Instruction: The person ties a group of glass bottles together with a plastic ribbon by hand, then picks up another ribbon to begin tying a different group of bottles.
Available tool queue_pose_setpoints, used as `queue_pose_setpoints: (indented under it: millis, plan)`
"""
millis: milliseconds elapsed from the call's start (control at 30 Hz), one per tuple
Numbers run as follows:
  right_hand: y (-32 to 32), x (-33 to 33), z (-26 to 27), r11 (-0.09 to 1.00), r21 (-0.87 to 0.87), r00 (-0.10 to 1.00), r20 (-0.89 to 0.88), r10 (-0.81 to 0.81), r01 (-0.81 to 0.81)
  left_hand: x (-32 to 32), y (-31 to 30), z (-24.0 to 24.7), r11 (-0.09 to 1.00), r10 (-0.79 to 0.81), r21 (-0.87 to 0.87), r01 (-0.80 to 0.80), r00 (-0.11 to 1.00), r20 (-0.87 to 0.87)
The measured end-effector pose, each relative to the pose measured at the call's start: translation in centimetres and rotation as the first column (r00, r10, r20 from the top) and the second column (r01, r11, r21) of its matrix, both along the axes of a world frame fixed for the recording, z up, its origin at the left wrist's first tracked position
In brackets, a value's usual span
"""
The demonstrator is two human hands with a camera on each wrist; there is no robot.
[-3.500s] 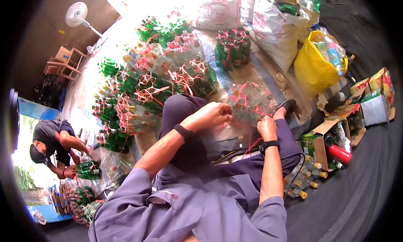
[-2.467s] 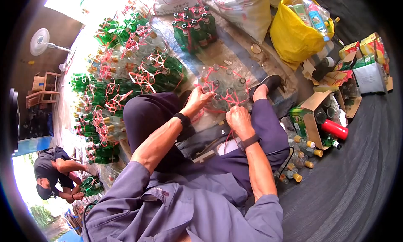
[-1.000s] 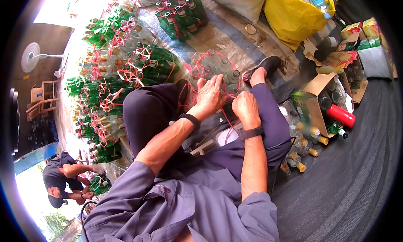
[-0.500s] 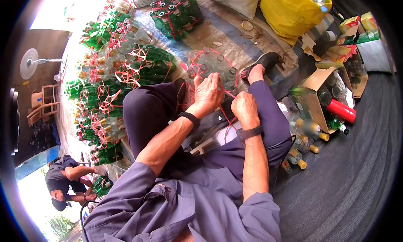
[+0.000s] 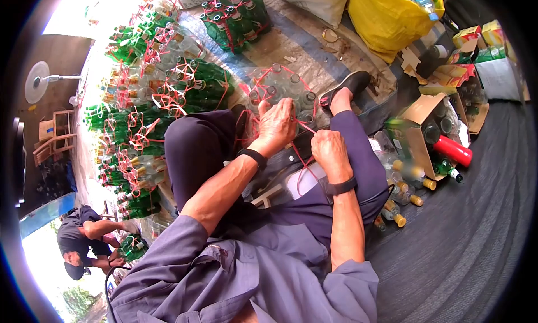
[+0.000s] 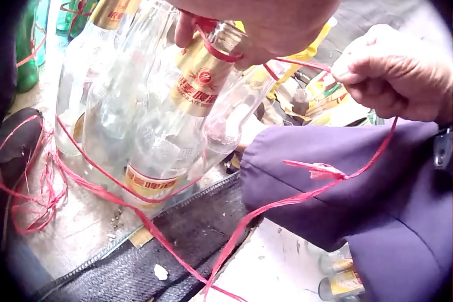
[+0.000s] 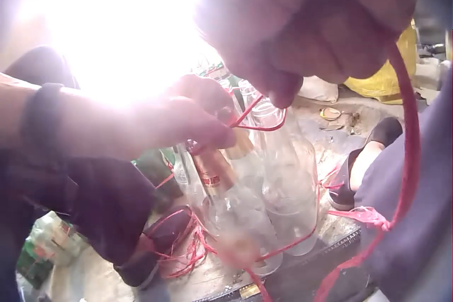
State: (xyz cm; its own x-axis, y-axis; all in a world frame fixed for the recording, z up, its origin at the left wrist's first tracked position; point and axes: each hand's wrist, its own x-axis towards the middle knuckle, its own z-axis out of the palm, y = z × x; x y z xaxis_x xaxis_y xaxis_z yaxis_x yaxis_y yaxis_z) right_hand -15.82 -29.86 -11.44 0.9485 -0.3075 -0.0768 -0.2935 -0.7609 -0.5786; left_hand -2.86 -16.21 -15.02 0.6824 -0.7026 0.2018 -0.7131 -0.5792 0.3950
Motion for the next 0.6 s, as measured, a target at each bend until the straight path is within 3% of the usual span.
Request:
queue_pose_setpoints:
  millis: [100, 167, 300, 400, 600]
  plan:
    - [0.1, 0.5, 0.8, 0.997, -0.069, 1.000, -0.012, -0.027, 0.026, 0.1, 0.0, -0.1, 0.999, 0.004, 0.051, -0.002, 0.999, -0.050]
    - [0.2, 0.9, 1.3, 0.993, -0.106, 0.994, 0.100, -0.049, 0.060, 0.0, 0.0, -0.5, 1.000, 0.010, 0.009, -0.010, 1.000, 0.001]
    - [-0.7, 2.7, 0.8, 0.986, -0.151, 0.987, 0.153, -0.048, 0.071, 0.1, 0.1, -0.9, 1.000, 0.006, -0.013, -0.007, 1.000, -0.014]
    - [-1.7, 4.5, -0.5, 0.972, -0.203, 0.991, 0.095, -0.099, 0.116, 0.0, 0.1, -1.1, 0.998, 0.010, -0.060, -0.010, 1.000, -0.006]
    - [-3.5, 5.7, -4.1, 0.966, -0.125, 0.974, 0.010, -0.226, 0.225, 0.1, 0.2, -1.0, 0.998, 0.021, -0.055, -0.023, 0.999, -0.048]
